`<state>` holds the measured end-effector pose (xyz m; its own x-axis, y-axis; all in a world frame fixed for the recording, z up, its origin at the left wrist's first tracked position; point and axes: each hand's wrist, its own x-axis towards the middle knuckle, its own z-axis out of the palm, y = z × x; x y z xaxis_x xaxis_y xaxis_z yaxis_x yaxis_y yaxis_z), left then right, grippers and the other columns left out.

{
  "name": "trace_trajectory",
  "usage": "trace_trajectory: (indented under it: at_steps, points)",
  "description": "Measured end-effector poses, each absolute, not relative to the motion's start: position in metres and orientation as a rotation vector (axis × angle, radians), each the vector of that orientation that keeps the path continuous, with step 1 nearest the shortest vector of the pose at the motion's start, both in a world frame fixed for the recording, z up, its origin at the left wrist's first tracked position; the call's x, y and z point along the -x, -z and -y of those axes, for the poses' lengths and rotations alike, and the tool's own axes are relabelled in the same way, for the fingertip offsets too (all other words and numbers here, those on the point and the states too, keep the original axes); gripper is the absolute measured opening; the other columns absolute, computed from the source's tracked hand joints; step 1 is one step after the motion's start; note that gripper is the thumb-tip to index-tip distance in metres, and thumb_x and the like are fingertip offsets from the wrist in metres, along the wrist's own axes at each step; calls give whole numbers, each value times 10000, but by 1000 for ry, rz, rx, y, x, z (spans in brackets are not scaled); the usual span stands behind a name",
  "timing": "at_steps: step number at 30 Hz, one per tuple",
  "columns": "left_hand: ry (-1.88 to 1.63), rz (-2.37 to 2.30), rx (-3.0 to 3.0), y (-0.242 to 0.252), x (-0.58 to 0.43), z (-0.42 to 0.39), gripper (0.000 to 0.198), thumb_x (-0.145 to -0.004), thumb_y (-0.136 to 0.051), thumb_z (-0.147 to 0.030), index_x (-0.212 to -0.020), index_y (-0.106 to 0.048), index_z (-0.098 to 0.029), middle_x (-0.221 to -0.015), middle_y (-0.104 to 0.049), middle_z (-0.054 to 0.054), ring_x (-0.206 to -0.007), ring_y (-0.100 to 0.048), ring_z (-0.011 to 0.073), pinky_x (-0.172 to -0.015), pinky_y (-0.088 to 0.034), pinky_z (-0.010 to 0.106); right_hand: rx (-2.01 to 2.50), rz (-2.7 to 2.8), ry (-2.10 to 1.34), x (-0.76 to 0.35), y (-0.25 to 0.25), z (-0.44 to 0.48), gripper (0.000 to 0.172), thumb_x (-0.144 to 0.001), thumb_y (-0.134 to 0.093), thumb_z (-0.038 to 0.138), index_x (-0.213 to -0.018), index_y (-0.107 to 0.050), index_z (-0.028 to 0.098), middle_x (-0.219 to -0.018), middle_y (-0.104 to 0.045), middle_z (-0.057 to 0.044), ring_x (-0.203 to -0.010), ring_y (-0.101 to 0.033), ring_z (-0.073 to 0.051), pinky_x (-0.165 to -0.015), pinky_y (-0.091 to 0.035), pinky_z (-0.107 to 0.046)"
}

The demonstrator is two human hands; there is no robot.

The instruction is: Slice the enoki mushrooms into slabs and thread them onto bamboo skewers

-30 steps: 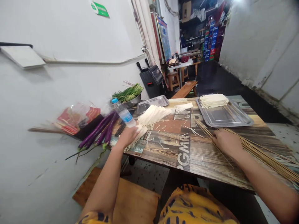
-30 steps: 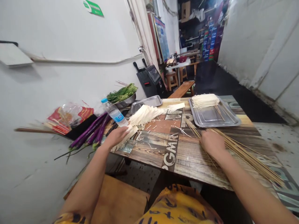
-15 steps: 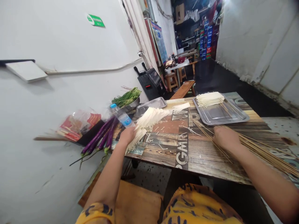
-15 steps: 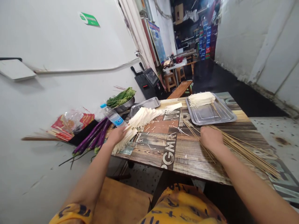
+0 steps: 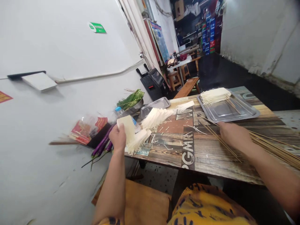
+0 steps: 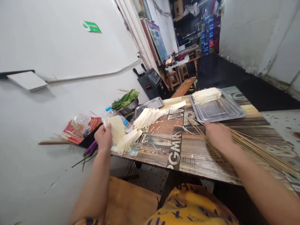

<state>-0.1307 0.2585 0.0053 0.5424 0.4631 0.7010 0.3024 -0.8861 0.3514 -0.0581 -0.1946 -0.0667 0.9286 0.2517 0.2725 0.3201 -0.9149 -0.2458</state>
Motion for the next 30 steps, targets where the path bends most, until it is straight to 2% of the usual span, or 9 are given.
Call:
trace_trajectory:
  at_steps: [6, 10, 13, 15, 17, 20, 23, 27, 30]
  points:
    - [-1195, -290, -2696, 41, 124, -152, 353, -902, -411, -340, -1053, -663, -144, -849, -707, 79, -758, -640, 193, -698, -454, 267, 3004, 413, 115, 91, 41, 179, 286, -920, -375, 224, -1061, -611, 145, -785, -700, -133, -701, -656, -242, -561, -344, -273]
    - [-876, 183, -2896, 83, 124, -79, 330, -927, -382, -250, -1160, -599, -162, -973, -703, 99, -865, -651, 193, -785, -470, 288, 2873, 523, 151, 124, 45, 181, 344, -921, -381, 250, -1192, -582, 185, -788, -714, -87, -689, -661, -219, -568, -372, -266]
    - [-535, 508, -3016, 88, 132, -50, 316, -900, -473, -347, -1132, -602, -175, -1081, -672, 116, -1015, -613, 242, -912, -444, 386, 2776, 529, 174, 154, 61, 189, 374, -921, -387, 251, -1242, -570, 197, -748, -717, -64, -635, -658, -209, -556, -406, -267]
    - [-444, 613, -3034, 81, 136, -49, 376, -871, -517, -435, -1137, -601, -183, -1163, -640, 122, -1101, -573, 263, -1021, -362, 460, 2659, 561, 210, 173, 76, 194, 368, -925, -383, 239, -1222, -592, 179, -794, -727, -72, -649, -667, -197, -584, -449, -270]
    - [-500, 577, -3028, 71, 137, -58, 371, -890, -482, -429, -1142, -604, -185, -1206, -623, 112, -1135, -555, 246, -1087, -284, 463, 2517, 613, 230, 191, 90, 198, 362, -928, -378, 216, -1203, -608, 161, -884, -732, -85, -703, -679, -180, -638, -490, -266]
    - [-591, 286, -3086, 62, 135, -77, 336, -921, -397, -344, -972, -677, -164, -1129, -658, 119, -1084, -583, 241, -1071, -308, 440, 2408, 676, 222, 211, 106, 200, 370, -923, -373, 182, -1205, -608, 136, -904, -734, -90, -704, -684, -162, -673, -526, -262]
    - [-597, -24, -3177, 59, 132, -85, 341, -902, -398, -298, -829, -695, -147, -1125, -656, 150, -1073, -588, 283, -1052, -308, 487, 2409, 712, 233, 220, 112, 199, 388, -909, -378, 159, -1227, -599, 137, -867, -736, -84, -672, -681, -158, -657, -539, -257]
    - [-677, -75, -3186, 66, 125, -75, 372, -895, -399, -265, -1149, -604, -87, -1318, -534, 186, -1232, -477, 307, -1075, -271, 492, 2432, 735, 234, 221, 111, 199, 409, -888, -398, 137, -1241, -598, 189, -800, -735, -53, -642, -672, -140, -611, -526, -218]
    - [-482, 143, -3161, 81, 117, -62, 450, -925, -349, -300, -1281, -503, -71, -1360, -505, 170, -1280, -436, 277, -1098, -261, 456, 2456, 747, 232, 221, 110, 200, 418, -875, -417, 131, -1245, -597, 201, -746, -727, -39, -607, -658, -129, -580, -513, -199]
